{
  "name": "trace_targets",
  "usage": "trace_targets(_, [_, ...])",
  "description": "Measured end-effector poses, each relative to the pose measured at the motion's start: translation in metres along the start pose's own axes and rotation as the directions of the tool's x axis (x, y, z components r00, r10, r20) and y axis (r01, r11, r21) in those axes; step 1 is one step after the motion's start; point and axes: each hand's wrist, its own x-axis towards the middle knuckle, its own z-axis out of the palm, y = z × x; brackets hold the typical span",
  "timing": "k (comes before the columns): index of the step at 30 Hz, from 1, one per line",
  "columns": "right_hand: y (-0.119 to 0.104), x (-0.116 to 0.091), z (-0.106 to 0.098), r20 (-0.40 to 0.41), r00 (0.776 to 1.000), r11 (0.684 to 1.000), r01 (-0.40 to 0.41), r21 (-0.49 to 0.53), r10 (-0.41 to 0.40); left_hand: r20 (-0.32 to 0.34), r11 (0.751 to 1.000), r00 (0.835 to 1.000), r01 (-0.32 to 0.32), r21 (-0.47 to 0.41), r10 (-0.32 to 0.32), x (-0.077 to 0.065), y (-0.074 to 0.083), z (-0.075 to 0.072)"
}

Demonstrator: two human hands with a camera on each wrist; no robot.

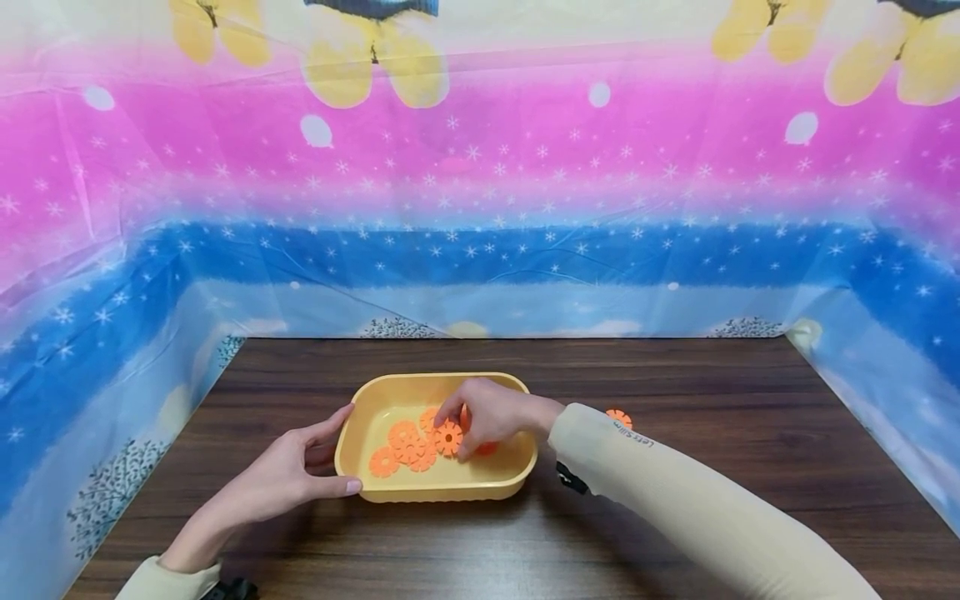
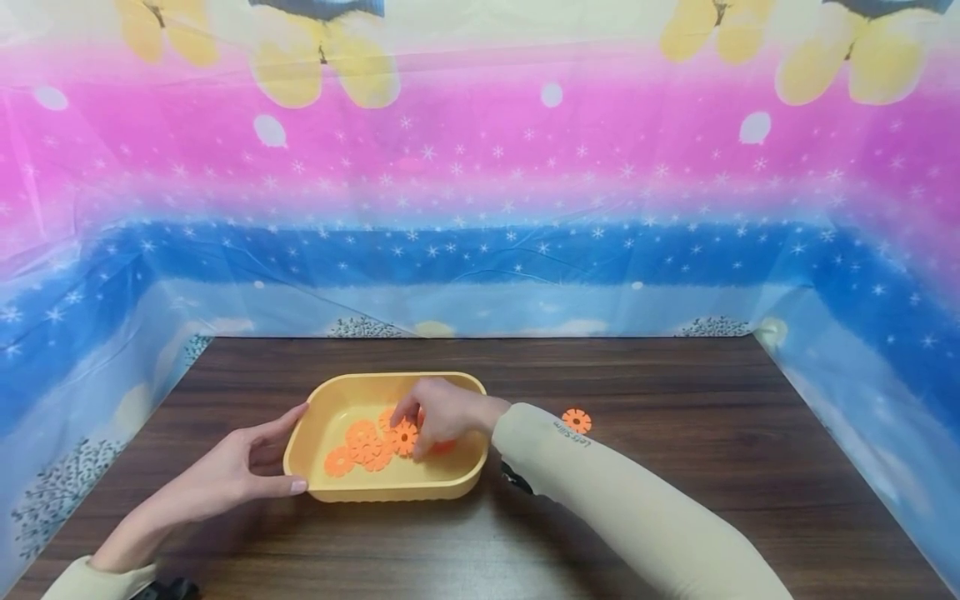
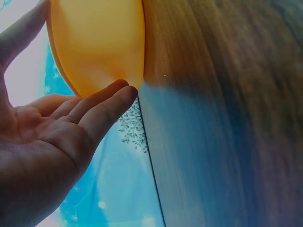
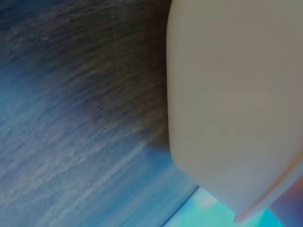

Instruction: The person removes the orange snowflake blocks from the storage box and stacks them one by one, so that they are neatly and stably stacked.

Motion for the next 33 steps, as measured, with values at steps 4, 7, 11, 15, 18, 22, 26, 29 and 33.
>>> trace_targets(4, [-0.003,-0.005,-0.005,-0.008,0.999,0.999,-0.034,0.041,0.034,0.005,1.000,1.000,-0.007,-0.009,0.007,0.000,0.000,0.000])
trace_targets(7, [-0.005,-0.009,-0.009,-0.021,0.999,0.996,-0.046,0.079,0.047,0.014,1.000,1.000,-0.013,-0.019,0.013,0.001,0.000,-0.001])
trace_targets(11, [-0.005,-0.014,-0.012,-0.048,0.998,0.994,-0.035,0.105,0.041,0.017,0.999,1.000,-0.013,-0.043,0.013,0.002,-0.002,-0.001])
trace_targets(15, [-0.005,-0.019,-0.014,-0.074,0.997,0.992,-0.003,0.123,0.012,0.015,0.998,1.000,-0.010,-0.066,0.011,0.003,-0.003,-0.002])
trace_targets(18, [-0.007,-0.024,-0.017,-0.094,0.996,0.990,0.016,0.139,-0.003,0.018,0.997,1.000,-0.012,-0.079,0.013,0.004,-0.004,-0.002])
trace_targets(22, [-0.007,-0.032,-0.022,-0.123,0.992,0.986,0.022,0.164,-0.001,0.027,0.995,0.999,-0.025,-0.098,0.028,0.006,-0.005,-0.003])
trace_targets(26, [-0.005,-0.039,-0.026,-0.157,0.988,0.986,0.028,0.163,-0.002,0.042,0.993,0.998,-0.041,-0.113,0.046,0.007,-0.006,-0.003])
trace_targets(29, [-0.001,-0.045,-0.028,-0.179,0.984,0.989,0.028,0.148,-0.001,0.048,0.992,0.998,-0.043,-0.116,0.049,0.007,-0.006,-0.003])
trace_targets(33, [0.001,-0.055,-0.032,-0.197,0.980,0.988,0.005,0.156,0.026,0.040,0.993,0.999,-0.030,-0.118,0.035,0.007,-0.006,-0.003])
